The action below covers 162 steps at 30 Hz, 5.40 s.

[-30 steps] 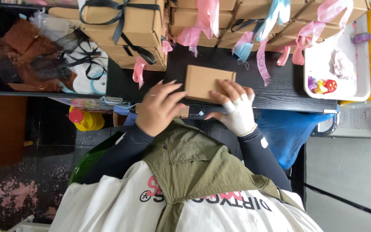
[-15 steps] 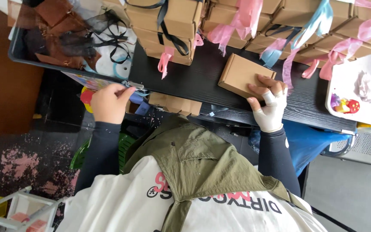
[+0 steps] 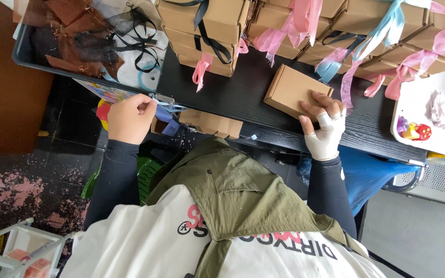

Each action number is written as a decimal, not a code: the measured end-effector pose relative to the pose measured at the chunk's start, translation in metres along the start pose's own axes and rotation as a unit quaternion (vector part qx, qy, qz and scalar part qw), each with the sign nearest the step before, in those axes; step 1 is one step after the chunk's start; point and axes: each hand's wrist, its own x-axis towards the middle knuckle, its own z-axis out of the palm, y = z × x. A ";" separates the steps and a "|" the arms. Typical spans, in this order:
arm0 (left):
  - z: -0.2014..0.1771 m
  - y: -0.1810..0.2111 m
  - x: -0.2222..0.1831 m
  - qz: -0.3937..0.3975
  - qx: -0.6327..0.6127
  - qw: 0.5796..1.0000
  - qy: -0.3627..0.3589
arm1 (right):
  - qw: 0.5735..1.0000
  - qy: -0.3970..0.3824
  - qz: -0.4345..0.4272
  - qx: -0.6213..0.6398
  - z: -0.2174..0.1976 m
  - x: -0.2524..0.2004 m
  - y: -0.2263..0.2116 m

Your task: Packaging heart-shaped wax melts into small boxes with decorative paper and ribbons.

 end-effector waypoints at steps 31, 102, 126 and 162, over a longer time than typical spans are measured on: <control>-0.059 0.103 -0.006 0.278 -0.054 0.925 -0.254 | 0.994 0.032 -0.107 -0.007 -0.015 0.020 -0.058; 0.023 0.130 0.021 0.241 -0.216 0.838 -0.439 | 0.979 -0.147 0.120 0.072 -0.034 0.032 -0.002; 0.103 0.183 0.000 -0.045 -0.650 0.646 -0.397 | 0.790 -0.072 0.268 0.546 0.006 -0.011 -0.038; 0.078 0.222 0.068 0.249 0.089 0.919 -0.293 | 0.912 -0.103 0.363 0.159 -0.097 0.013 0.021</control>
